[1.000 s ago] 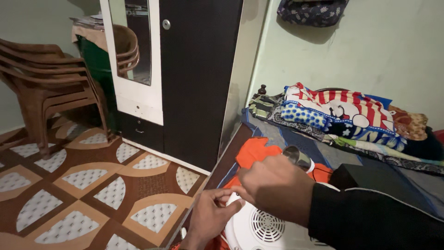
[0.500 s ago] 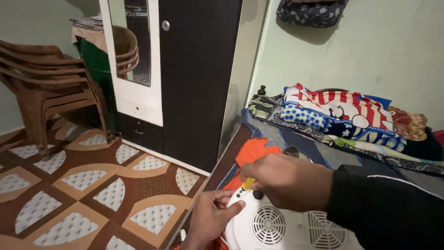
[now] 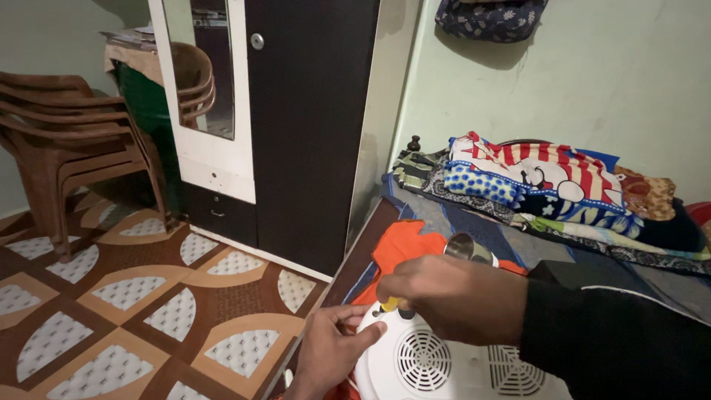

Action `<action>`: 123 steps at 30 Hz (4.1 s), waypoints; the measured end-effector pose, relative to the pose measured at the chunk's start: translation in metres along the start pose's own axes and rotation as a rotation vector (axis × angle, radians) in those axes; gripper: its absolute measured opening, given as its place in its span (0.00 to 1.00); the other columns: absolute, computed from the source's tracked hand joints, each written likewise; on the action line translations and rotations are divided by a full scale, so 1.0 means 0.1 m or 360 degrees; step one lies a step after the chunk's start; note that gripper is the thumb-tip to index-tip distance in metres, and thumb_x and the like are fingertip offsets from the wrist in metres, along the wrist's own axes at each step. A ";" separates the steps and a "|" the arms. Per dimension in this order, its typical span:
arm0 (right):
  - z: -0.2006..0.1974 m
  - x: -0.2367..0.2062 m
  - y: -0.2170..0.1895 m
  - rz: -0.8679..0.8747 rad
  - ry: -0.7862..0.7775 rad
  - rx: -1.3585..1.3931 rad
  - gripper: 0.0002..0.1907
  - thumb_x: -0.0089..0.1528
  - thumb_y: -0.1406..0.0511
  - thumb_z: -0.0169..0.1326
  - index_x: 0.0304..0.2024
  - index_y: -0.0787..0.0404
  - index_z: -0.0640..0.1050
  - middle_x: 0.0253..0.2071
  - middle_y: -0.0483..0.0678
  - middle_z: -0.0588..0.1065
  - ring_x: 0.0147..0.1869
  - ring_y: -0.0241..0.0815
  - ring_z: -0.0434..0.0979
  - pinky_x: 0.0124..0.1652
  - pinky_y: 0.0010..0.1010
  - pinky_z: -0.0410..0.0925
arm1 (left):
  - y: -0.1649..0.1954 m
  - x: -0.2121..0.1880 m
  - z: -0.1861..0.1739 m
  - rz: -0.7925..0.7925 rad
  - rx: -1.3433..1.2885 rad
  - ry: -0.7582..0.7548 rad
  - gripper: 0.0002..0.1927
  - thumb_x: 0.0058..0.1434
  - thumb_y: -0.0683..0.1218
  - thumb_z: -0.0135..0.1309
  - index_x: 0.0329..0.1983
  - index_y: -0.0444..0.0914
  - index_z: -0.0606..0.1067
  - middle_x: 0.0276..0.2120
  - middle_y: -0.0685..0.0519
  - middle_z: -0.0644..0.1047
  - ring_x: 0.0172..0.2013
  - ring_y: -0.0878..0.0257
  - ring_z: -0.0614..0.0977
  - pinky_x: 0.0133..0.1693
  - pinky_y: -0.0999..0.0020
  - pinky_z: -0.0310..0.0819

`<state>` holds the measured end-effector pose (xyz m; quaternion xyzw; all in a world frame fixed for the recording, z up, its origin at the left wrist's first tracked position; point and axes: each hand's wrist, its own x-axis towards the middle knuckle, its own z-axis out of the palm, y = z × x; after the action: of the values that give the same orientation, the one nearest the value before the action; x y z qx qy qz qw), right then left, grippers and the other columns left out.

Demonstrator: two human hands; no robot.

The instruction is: The person works on a white electric fan lying on a bed, using a yellow-handled screwdriver to unscrew and tighten screws on the fan's housing. They hold the fan steady with one hand while driving screws at different points around the base throughout the clip.

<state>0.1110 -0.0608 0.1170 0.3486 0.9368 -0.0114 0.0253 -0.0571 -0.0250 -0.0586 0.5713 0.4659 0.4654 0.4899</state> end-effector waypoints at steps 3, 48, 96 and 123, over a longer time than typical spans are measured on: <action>0.01 0.01 0.01 -0.0038 0.0047 -0.0002 0.16 0.55 0.76 0.55 0.45 0.60 0.77 0.38 0.49 0.78 0.46 0.47 0.80 0.44 0.39 0.70 | 0.02 0.00 0.00 -0.0060 0.0110 -0.0017 0.19 0.56 0.44 0.64 0.50 0.34 0.82 0.31 0.47 0.87 0.25 0.65 0.87 0.30 0.71 0.83; 0.04 0.16 -0.08 0.0242 -0.0130 -0.0499 0.12 0.64 0.60 0.53 0.39 0.63 0.78 0.41 0.53 0.76 0.46 0.51 0.79 0.44 0.41 0.71 | -0.04 0.02 0.03 -0.0053 0.0029 0.0014 0.17 0.55 0.44 0.65 0.48 0.35 0.84 0.31 0.50 0.87 0.29 0.66 0.87 0.34 0.72 0.82; -0.05 0.08 0.02 0.0174 -0.0117 -0.0401 0.06 0.62 0.66 0.55 0.39 0.61 0.79 0.37 0.50 0.75 0.42 0.48 0.79 0.40 0.42 0.70 | -0.07 0.05 0.03 -0.0086 0.0099 0.0101 0.17 0.54 0.44 0.66 0.47 0.34 0.83 0.30 0.49 0.88 0.28 0.66 0.88 0.34 0.71 0.84; 0.12 0.09 0.11 -0.0264 0.0119 -0.0422 0.10 0.56 0.74 0.58 0.41 0.63 0.82 0.36 0.53 0.75 0.41 0.47 0.79 0.33 0.36 0.74 | -0.03 0.05 0.03 -0.0148 0.0090 0.0055 0.19 0.54 0.46 0.66 0.48 0.35 0.83 0.33 0.49 0.88 0.30 0.66 0.89 0.37 0.71 0.85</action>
<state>0.1121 -0.0471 0.1044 0.2638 0.9560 0.1232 0.0353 -0.0539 -0.0206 -0.0613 0.5545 0.5132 0.4388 0.4864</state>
